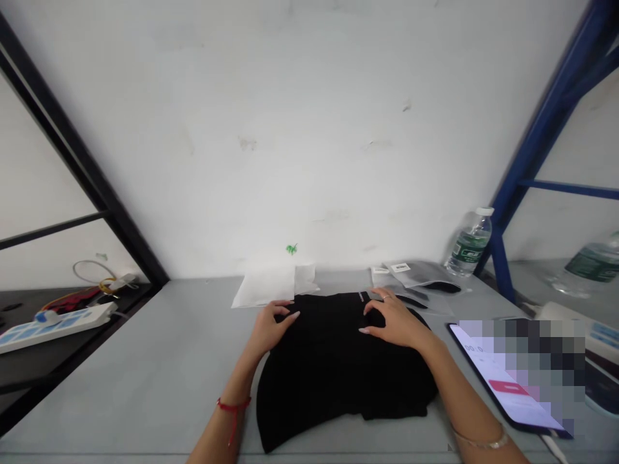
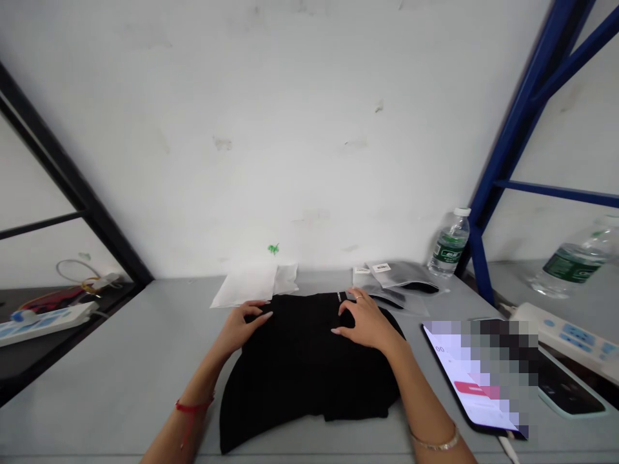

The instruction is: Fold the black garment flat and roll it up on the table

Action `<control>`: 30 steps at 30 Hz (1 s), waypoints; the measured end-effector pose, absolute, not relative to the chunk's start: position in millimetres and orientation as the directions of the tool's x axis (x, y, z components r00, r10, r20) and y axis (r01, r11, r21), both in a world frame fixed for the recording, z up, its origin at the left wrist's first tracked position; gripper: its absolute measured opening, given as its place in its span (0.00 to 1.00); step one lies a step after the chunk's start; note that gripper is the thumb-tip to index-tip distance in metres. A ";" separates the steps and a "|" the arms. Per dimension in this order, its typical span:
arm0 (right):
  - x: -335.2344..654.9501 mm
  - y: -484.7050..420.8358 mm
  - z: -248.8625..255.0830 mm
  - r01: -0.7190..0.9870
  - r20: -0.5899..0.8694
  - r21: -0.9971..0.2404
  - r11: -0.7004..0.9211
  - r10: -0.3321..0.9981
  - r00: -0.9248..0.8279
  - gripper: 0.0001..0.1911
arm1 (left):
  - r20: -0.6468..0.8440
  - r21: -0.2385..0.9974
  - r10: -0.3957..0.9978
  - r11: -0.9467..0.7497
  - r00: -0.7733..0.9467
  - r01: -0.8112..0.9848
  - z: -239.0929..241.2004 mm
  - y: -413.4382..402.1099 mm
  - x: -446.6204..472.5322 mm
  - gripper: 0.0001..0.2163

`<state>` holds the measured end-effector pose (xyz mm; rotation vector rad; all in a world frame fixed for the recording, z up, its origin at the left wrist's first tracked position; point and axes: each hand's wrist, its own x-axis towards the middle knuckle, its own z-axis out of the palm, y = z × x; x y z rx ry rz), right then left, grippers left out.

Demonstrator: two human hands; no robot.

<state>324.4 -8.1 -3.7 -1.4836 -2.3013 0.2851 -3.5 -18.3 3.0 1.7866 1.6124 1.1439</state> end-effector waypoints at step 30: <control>290.9 11.4 -34.2 0.927 0.458 -0.187 0.325 0.863 -0.211 0.29 | 0.403 0.753 0.908 -0.258 -0.114 0.606 -26.8 36.2 -25.2 0.16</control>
